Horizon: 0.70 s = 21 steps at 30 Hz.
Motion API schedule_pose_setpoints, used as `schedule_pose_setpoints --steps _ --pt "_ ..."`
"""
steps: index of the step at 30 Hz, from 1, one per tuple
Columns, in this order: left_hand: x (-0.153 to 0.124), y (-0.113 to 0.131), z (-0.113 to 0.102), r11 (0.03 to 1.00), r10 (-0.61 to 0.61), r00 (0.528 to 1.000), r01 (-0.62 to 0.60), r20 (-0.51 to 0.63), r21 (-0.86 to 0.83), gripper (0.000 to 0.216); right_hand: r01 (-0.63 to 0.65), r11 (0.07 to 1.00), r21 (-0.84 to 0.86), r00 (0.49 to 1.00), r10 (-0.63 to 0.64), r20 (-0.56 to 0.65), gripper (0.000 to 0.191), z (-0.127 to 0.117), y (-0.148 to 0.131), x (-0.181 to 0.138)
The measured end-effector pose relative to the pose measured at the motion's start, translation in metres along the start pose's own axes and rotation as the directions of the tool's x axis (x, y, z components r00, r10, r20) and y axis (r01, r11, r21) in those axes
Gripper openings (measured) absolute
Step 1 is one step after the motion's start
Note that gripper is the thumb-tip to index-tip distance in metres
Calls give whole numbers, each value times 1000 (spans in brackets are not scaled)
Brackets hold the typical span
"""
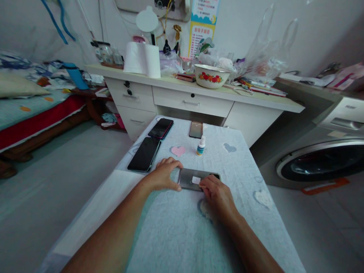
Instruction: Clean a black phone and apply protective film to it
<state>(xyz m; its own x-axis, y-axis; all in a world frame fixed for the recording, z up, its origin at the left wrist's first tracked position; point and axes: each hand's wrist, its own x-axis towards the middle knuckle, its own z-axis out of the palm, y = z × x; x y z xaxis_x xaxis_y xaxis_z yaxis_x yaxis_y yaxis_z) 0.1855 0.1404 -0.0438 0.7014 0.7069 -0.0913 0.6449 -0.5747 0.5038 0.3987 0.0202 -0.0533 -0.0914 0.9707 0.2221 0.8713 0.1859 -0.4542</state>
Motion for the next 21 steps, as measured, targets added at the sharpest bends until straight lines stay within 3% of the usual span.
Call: schedule_pose_setpoints --steps 4,14,21 --pt "0 0 0 1000 -7 1000 7 2 -2 66 21 1000 7 1000 -21 15 21 0 -2 -1" --pt "0 0 0 1000 -16 1000 16 10 6 67 -108 993 -40 994 107 -27 20 -6 3 6" --pt "0 -1 1 1000 -17 1000 17 3 8 68 -63 998 9 998 63 -7 18 -4 1 5"
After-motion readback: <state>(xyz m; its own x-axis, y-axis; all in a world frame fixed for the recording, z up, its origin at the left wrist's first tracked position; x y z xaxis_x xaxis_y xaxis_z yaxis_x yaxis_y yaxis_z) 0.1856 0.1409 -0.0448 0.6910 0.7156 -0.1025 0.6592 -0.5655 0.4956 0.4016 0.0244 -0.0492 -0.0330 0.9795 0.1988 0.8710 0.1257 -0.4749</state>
